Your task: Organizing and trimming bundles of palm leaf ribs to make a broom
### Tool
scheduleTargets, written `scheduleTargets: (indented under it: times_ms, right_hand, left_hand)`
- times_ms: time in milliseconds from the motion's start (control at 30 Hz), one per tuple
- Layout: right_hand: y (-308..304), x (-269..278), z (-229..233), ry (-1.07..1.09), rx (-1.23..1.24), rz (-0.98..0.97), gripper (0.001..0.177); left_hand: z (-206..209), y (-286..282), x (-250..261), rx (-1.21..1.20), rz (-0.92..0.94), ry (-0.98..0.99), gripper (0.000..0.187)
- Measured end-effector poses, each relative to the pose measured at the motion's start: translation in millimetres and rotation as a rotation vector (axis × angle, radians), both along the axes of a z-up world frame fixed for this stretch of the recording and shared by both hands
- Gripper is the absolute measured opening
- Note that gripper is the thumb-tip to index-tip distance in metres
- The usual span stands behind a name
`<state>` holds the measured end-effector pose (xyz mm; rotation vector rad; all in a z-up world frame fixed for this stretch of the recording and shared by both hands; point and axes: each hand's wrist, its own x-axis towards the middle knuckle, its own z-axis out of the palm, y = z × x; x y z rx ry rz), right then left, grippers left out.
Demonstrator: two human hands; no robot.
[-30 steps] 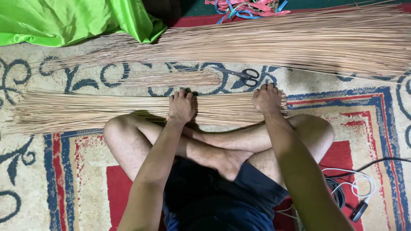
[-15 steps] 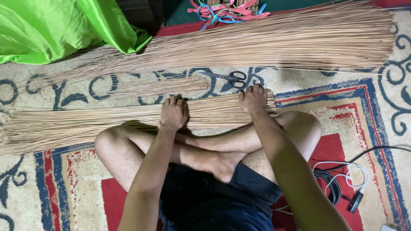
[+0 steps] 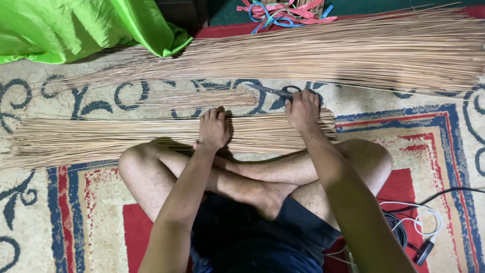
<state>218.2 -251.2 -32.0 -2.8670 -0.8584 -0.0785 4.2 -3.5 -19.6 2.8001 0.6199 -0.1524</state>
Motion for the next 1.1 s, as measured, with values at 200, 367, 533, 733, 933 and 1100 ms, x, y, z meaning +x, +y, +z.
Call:
scheduleTargets:
  times_ms: [200, 367, 533, 733, 933, 1100]
  right_hand:
    - [62, 17, 3, -0.094, 0.091, 0.176, 0.021]
    - [103, 32, -11, -0.194, 0.109, 0.26, 0.018]
    - [127, 36, -8, -0.312, 0.135, 0.303, 0.025]
    - [144, 41, -2, -0.397, 0.182, 0.344, 0.026]
    - [148, 48, -15, -0.401, 0.172, 0.311, 0.015]
    - [146, 48, -9, -0.332, 0.183, 0.306, 0.016]
  left_hand:
    - [-14, 12, 26, -0.017, 0.023, -0.08, 0.034]
    - [-19, 25, 31, -0.058, -0.011, -0.216, 0.027]
    - [-37, 28, 30, -0.165, -0.007, -0.381, 0.017]
    - [-13, 22, 31, -0.24, 0.026, -0.511, 0.012]
    - [-24, 21, 32, -0.259, 0.035, -0.524, 0.014]
    - [-28, 17, 32, -0.29, 0.042, -0.525, 0.012]
